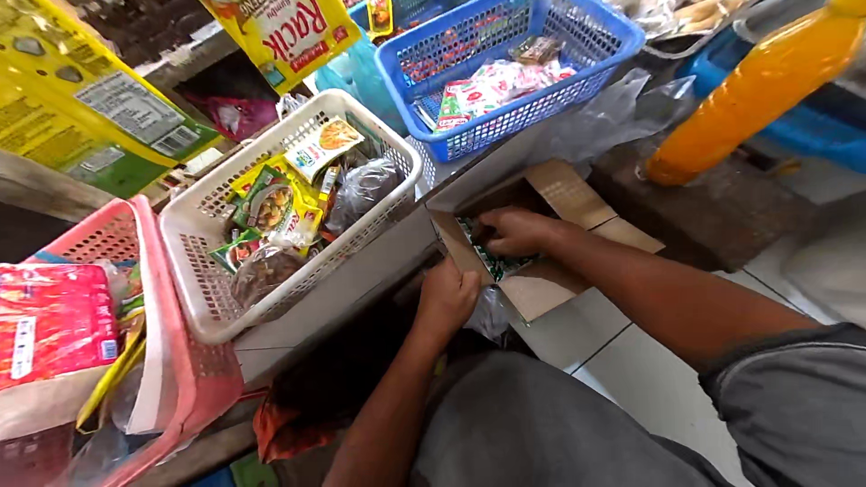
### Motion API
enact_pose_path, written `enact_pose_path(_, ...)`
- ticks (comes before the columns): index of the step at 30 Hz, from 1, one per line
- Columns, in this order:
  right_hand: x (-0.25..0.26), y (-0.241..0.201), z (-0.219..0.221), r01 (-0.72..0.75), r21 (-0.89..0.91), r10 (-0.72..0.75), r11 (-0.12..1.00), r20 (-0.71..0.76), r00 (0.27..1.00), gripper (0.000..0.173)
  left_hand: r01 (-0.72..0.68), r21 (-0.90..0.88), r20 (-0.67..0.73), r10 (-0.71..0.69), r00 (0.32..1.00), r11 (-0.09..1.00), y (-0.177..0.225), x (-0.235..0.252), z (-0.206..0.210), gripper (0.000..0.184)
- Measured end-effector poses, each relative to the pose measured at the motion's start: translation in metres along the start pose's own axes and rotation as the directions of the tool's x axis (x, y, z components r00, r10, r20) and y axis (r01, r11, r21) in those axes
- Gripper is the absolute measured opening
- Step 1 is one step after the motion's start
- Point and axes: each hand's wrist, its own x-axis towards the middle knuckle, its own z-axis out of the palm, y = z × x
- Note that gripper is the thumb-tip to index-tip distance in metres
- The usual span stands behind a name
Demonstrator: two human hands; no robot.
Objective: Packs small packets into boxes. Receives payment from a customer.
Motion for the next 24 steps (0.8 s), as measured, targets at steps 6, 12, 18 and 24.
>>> enact_pose_path(6,-0.021,-0.003,-0.005,-0.207,0.091,0.177,0.974,0.261,0.949,0.046,0.041,0.012,-0.028,-0.040,0.999,0.999,0.011,0.000,0.005,0.020)
enact_pose_path(12,-0.016,-0.001,-0.009,-0.140,0.165,0.078,0.976,0.336,0.939,0.029,0.049,0.015,-0.048,-0.049,0.998,0.999,0.012,-0.003,0.005,0.023)
enact_pose_path(18,-0.016,-0.028,-0.029,-0.056,-0.120,0.104,0.991,0.440,0.892,0.047,0.037,0.037,-0.070,-0.034,0.997,0.999,0.014,0.000,0.007,0.024)
enact_pose_path(24,-0.042,0.005,-0.051,-0.184,0.158,0.170,0.970,0.100,0.980,0.038,-0.018,0.010,0.073,0.017,0.997,1.000,-0.005,-0.025,-0.009,0.055)
